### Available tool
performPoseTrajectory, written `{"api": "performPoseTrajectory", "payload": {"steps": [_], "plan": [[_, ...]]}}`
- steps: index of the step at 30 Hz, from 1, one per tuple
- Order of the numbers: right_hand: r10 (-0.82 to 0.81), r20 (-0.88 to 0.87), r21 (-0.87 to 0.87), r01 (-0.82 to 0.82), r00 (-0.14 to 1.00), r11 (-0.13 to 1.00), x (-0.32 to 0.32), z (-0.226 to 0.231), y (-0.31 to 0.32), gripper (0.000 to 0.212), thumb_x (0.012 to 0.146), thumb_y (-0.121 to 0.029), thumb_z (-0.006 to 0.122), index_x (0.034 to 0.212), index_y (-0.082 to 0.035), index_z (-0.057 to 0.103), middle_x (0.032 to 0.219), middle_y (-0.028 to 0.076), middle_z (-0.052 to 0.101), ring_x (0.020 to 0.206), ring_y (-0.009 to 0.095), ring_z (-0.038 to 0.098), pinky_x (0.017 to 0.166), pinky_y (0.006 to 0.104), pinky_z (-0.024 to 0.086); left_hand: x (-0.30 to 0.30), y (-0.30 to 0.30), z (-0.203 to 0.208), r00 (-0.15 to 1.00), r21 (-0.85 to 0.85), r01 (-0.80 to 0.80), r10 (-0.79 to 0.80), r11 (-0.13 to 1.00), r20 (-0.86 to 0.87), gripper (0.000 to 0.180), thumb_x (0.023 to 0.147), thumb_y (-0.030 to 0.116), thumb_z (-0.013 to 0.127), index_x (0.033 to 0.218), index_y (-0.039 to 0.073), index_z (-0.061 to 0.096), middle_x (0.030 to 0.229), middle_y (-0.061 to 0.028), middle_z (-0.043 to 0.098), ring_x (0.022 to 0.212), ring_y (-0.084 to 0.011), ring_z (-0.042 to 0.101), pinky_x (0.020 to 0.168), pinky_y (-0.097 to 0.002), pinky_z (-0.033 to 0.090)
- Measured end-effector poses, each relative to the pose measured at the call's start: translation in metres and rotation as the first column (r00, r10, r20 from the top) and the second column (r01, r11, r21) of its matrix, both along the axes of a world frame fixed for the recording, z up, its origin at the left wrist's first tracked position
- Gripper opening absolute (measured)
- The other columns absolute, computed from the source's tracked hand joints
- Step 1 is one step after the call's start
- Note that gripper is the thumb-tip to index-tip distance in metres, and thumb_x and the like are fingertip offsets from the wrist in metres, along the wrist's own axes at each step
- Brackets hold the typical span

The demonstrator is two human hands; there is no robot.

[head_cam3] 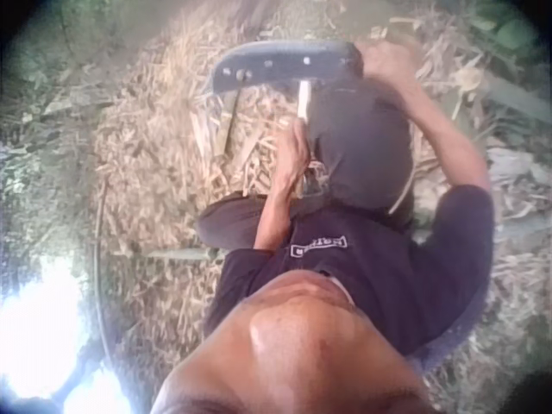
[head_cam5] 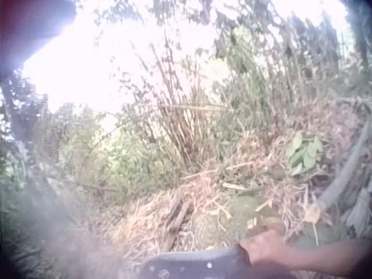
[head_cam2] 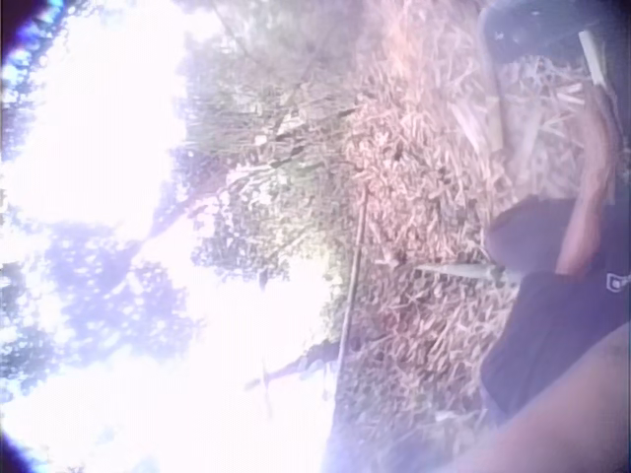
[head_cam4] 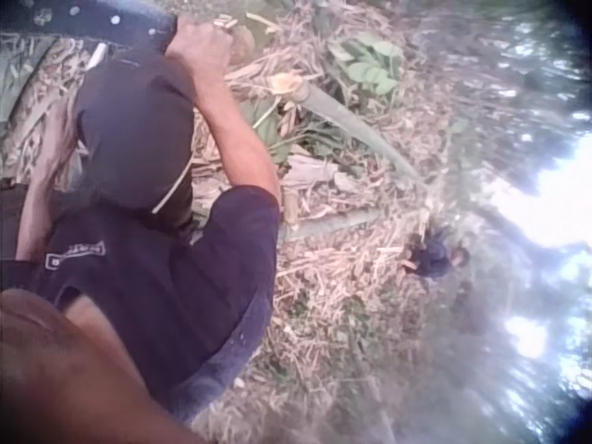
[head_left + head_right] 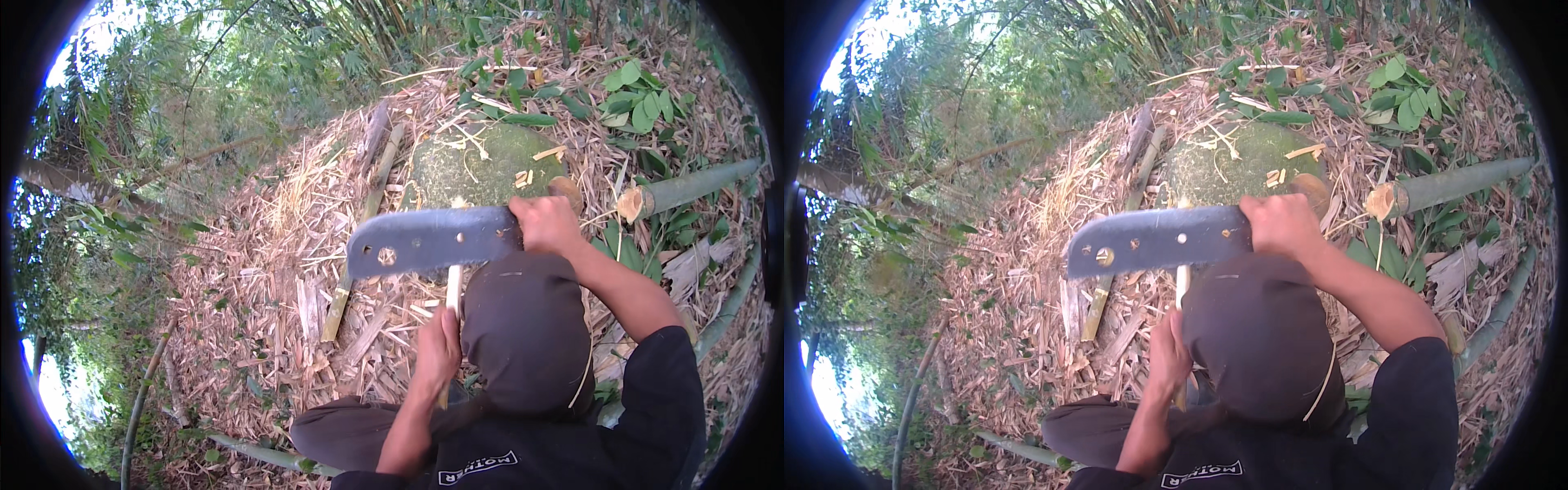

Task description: The person sits on the ground in a bamboo grove and uses a large machete to split a bamboo stalk. They hold the stalk against a mossy rock and repeatedly strike it with the machete to split it into thin strips.

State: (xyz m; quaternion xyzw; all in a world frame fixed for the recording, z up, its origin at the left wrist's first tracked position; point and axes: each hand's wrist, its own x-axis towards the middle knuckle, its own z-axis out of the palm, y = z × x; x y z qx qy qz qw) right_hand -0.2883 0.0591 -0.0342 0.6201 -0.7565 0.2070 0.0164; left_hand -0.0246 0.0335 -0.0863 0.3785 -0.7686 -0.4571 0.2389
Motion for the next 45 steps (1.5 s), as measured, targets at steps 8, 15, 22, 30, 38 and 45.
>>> {"api": "performPoseTrajectory", "payload": {"steps": [8,15,22,30,38,45], "plan": [[0.018,0.000,0.009,-0.018,1.000,1.000,0.005,-0.006,-0.013,0.017,0.075,-0.021,0.061,0.081,-0.006,0.062,0.067,0.021,0.066,0.065,0.040,0.068,0.063,0.0506,0.053,0.024,0.007,0.004,0.973,0.159,-0.205,0.218,0.966,-0.069,0.041,0.110,0.030,0.035,0.085,0.001,0.050,0.061,-0.0047,0.044,0.056,-0.0155,0.047,0.053,-0.0356,0.038],[0.123,-0.057,0.021,-0.122,0.991,0.992,0.003,-0.005,-0.019,0.014,0.074,-0.019,0.059,0.078,-0.005,0.060,0.065,0.019,0.066,0.062,0.038,0.068,0.061,0.0497,0.053,-0.053,-0.079,-0.004,0.995,-0.330,-0.045,0.013,0.943,-0.099,0.027,0.102,0.016,0.047,0.094,-0.006,0.059,0.080,-0.0221,0.060,0.072,-0.0398,0.055,0.066,-0.0474,0.043],[0.040,-0.046,0.029,-0.039,0.998,0.999,-0.004,-0.002,0.001,0.017,0.075,-0.021,0.059,0.082,-0.005,0.061,0.069,0.020,0.068,0.066,0.038,0.069,0.062,0.0489,0.054,-0.040,-0.031,0.014,0.998,0.015,-0.057,0.056,0.998,0.031,0.029,0.105,0.019,0.044,0.094,-0.005,0.058,0.073,-0.0228,0.059,0.067,-0.0397,0.056,0.059,-0.0474,0.042],[-0.184,-0.037,0.146,0.187,0.982,0.971,-0.007,-0.022,-0.001,0.024,0.071,-0.025,0.068,0.084,-0.005,0.063,0.071,0.021,0.067,0.069,0.042,0.067,0.065,0.0505,0.052,0.077,0.039,-0.012,0.997,0.007,-0.072,0.071,0.997,0.035,0.036,0.108,0.027,0.038,0.088,0.001,0.053,0.063,-0.0148,0.054,0.053,-0.0248,0.053,0.052,-0.0404,0.042],[-0.105,0.166,-0.114,0.125,0.980,0.986,0.011,0.080,-0.034,0.026,0.078,-0.025,0.075,0.078,-0.001,0.064,0.060,0.013,0.057,0.059,0.027,0.060,0.060,0.0408,0.047,0.100,-0.095,0.067,0.904,0.322,-0.223,0.319,0.920,-0.286,0.025,0.108,0.028,0.040,0.106,0.005,0.051,0.064,-0.0043,0.058,0.048,-0.0106,0.052,0.045,-0.0241,0.043],[0.138,0.987,-0.126,-0.138,0.081,0.982,0.068,0.151,-0.052,0.029,0.092,-0.028,0.061,0.072,-0.010,0.050,0.058,0.002,0.047,0.052,0.015,0.049,0.062,0.0347,0.048,0.105,-0.091,0.004,0.843,0.482,-0.319,0.477,0.816,-0.249,0.026,0.107,0.026,0.042,0.108,0.004,0.055,0.060,-0.0071,0.059,0.043,-0.0115,0.052,0.043,-0.0250,0.042]]}}
